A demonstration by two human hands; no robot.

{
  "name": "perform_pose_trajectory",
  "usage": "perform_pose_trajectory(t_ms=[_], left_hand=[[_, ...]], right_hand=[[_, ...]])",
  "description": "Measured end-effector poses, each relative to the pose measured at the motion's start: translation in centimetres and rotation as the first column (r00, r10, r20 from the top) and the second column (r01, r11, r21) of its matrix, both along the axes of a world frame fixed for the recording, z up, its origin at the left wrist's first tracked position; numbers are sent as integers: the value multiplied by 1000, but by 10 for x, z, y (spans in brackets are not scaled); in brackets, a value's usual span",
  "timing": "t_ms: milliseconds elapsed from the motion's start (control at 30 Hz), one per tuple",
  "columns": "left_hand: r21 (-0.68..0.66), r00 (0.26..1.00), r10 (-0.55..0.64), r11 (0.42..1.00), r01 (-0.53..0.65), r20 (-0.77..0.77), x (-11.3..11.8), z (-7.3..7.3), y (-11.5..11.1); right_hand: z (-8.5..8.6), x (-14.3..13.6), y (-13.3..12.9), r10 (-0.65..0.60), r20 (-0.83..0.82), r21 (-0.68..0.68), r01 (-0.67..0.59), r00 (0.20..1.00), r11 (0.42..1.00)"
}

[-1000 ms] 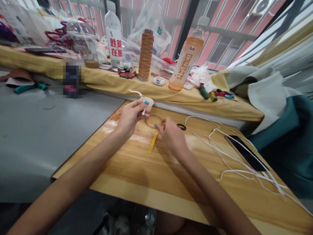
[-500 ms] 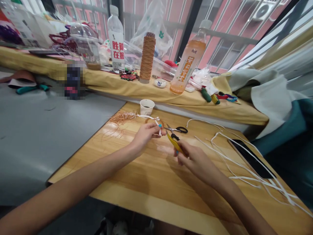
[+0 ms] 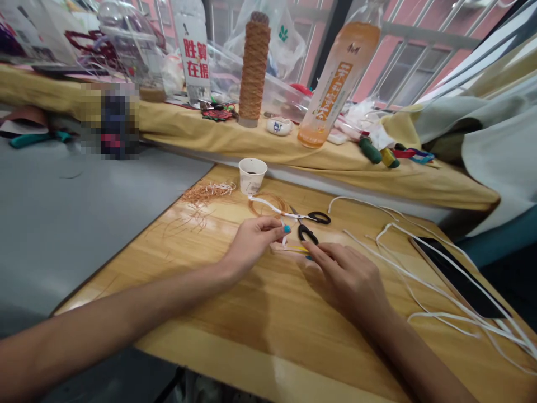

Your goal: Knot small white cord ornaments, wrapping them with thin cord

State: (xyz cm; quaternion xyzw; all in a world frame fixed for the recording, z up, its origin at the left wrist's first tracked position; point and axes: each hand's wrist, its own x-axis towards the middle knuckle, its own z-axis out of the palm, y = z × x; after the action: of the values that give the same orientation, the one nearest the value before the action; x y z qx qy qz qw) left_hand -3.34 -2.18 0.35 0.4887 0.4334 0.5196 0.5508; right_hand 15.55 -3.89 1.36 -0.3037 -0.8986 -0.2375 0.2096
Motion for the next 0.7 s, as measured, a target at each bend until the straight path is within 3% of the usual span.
perform_pose_trajectory(t_ms=[433,700], left_hand=[[-69,986,19,998,-8,163,-3,-2,1],[-101,953,-15,994,48,303,0,1,-1]], right_hand=[[-7,-1,-1,-65,-152,19,69,986,997],[-7,-3,-1,-92,-230,-108,69,969,992]])
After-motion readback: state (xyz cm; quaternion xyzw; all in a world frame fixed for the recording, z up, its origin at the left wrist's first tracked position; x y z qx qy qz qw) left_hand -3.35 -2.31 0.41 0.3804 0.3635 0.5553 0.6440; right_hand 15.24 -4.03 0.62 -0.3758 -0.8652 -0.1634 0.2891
